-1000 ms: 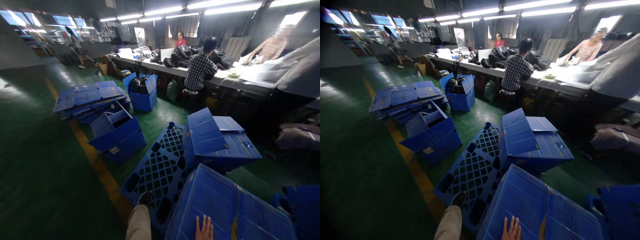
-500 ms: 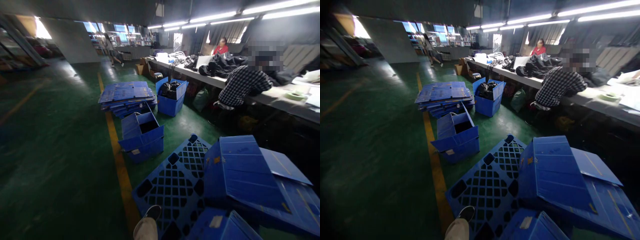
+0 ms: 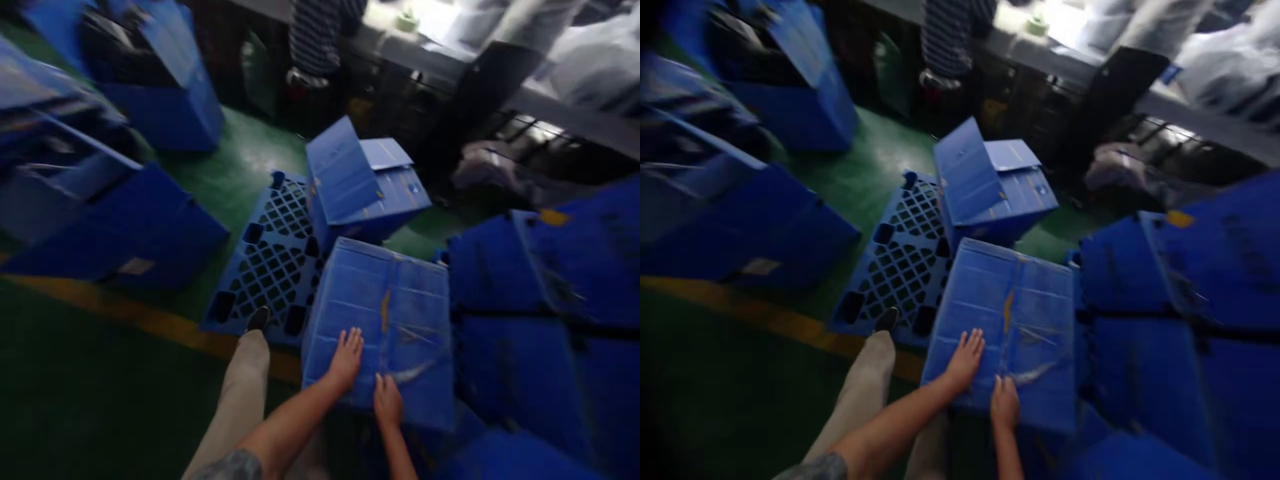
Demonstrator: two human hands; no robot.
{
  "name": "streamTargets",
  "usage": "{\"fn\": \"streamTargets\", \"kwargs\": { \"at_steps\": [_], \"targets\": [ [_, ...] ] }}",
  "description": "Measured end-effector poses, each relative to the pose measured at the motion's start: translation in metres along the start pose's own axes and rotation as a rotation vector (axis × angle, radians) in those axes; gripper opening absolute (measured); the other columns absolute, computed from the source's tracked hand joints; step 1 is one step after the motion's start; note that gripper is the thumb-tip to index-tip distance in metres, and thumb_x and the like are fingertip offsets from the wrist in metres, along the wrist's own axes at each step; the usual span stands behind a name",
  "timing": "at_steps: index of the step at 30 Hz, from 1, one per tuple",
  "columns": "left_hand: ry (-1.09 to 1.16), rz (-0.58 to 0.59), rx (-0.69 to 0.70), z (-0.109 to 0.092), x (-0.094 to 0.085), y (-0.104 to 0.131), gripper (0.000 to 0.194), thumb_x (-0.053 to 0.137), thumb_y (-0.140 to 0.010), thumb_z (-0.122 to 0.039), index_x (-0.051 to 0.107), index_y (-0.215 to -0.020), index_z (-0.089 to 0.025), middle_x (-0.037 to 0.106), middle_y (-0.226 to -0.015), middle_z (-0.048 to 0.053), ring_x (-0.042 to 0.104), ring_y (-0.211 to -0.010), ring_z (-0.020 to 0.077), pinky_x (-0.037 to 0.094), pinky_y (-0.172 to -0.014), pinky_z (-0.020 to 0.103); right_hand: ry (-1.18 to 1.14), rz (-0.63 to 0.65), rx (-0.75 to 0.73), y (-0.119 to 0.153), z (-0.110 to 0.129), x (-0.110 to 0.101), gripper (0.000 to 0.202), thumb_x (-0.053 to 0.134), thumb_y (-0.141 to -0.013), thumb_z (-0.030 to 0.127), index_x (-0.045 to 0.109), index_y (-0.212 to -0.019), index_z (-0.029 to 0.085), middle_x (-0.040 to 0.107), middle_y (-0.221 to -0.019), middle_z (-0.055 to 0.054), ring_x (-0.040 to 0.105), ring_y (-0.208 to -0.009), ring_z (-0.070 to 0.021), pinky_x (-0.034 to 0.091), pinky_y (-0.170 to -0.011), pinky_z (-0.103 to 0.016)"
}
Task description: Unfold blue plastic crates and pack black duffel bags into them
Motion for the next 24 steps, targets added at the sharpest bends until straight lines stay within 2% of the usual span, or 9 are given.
{"fn": "streamTargets", "kwargs": {
  "at_steps": [2, 5, 8, 11, 15, 19, 21, 24],
  "targets": [
    [0.006, 0.016, 0.011, -0.002, -0.003, -0.010, 0.117, 0.086, -0.057, -0.034, 0.022, -0.150, 0.000, 0.005, -0.158, 0.026, 0.005, -0.148, 0.0366, 0.012, -0.120, 0.055, 0.008, -0.018, 0.188, 0.009, -0.049, -0.006, 0.032, 0.051, -0.097, 0.042, 0.065, -0.102, 0.014, 0.065, -0.100, -0.007, 0.062, -0.087, -0.0166, 0.053, -0.085, -0.036],
    [-0.004, 0.026, -0.005, -0.004, 0.003, -0.029, 0.119, 0.087, -0.053, -0.025, 0.022, -0.150, 0.000, 0.000, -0.157, 0.028, 0.000, -0.147, 0.0391, 0.008, -0.119, 0.058, -0.014, -0.036, 0.313, 0.009, -0.085, -0.005, 0.025, 0.048, -0.098, 0.031, 0.066, -0.093, 0.014, 0.069, -0.094, -0.009, 0.063, -0.083, -0.0165, 0.047, -0.078, -0.030],
    [-0.025, 0.033, -0.034, -0.009, 0.011, -0.032, 0.112, 0.084, -0.058, -0.021, 0.023, -0.150, -0.001, 0.000, -0.157, 0.027, 0.001, -0.148, 0.0381, 0.008, -0.120, 0.056, -0.063, -0.057, 0.301, 0.010, -0.091, 0.000, 0.027, 0.045, -0.096, 0.029, 0.066, -0.084, 0.018, 0.070, -0.089, -0.010, 0.061, -0.077, -0.0173, 0.039, -0.070, -0.026],
    [-0.047, 0.039, -0.058, -0.010, 0.013, -0.030, 0.111, 0.083, -0.059, -0.020, 0.022, -0.150, 0.000, 0.001, -0.158, 0.026, 0.003, -0.148, 0.0375, 0.009, -0.120, 0.056, -0.123, -0.078, 0.236, 0.017, -0.093, 0.001, 0.028, 0.046, -0.093, 0.030, 0.062, -0.074, 0.019, 0.068, -0.078, -0.005, 0.054, -0.069, -0.0153, 0.034, -0.065, -0.024],
    [-0.062, 0.066, -0.052, -0.004, 0.013, -0.033, 0.121, 0.088, -0.055, -0.029, 0.020, -0.151, -0.004, -0.002, -0.158, 0.023, 0.001, -0.149, 0.0353, 0.009, -0.120, 0.054, -0.227, -0.107, 0.149, 0.023, -0.109, -0.004, 0.035, 0.048, -0.088, 0.039, 0.048, -0.060, 0.018, 0.052, -0.060, 0.002, 0.040, -0.060, -0.0113, 0.031, -0.059, -0.022],
    [-0.056, 0.090, -0.032, 0.000, 0.013, -0.034, 0.124, 0.089, -0.056, -0.036, 0.018, -0.152, -0.004, -0.003, -0.159, 0.022, 0.000, -0.149, 0.0342, 0.010, -0.120, 0.052, -0.281, -0.127, 0.142, 0.014, -0.125, -0.005, 0.046, 0.048, -0.086, 0.050, 0.037, -0.053, 0.018, 0.038, -0.054, 0.005, 0.034, -0.056, -0.0085, 0.032, -0.056, -0.019],
    [-0.048, 0.091, -0.026, 0.001, 0.012, -0.034, 0.123, 0.088, -0.056, -0.037, 0.017, -0.152, -0.005, -0.002, -0.159, 0.021, -0.001, -0.149, 0.0334, 0.010, -0.120, 0.051, -0.246, -0.142, 0.171, 0.006, -0.131, -0.006, 0.047, 0.051, -0.085, 0.049, 0.037, -0.052, 0.018, 0.038, -0.053, 0.005, 0.035, -0.055, -0.0086, 0.032, -0.056, -0.019],
    [-0.028, 0.095, -0.019, 0.000, 0.010, -0.034, 0.123, 0.088, -0.057, -0.036, 0.016, -0.153, -0.006, -0.002, -0.160, 0.020, -0.002, -0.149, 0.0329, 0.009, -0.121, 0.050, -0.138, -0.167, 0.216, -0.008, -0.138, -0.012, 0.035, 0.055, -0.083, 0.038, 0.051, -0.056, 0.016, 0.048, -0.057, -0.001, 0.045, -0.059, -0.0125, 0.035, -0.061, -0.023]
  ]
}}
Point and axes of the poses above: each hand's wrist, its own y-axis away from the middle knuckle, its own x-axis out of the palm, z = x × y, the point moved 2 cm from there along -y, towards the middle knuckle
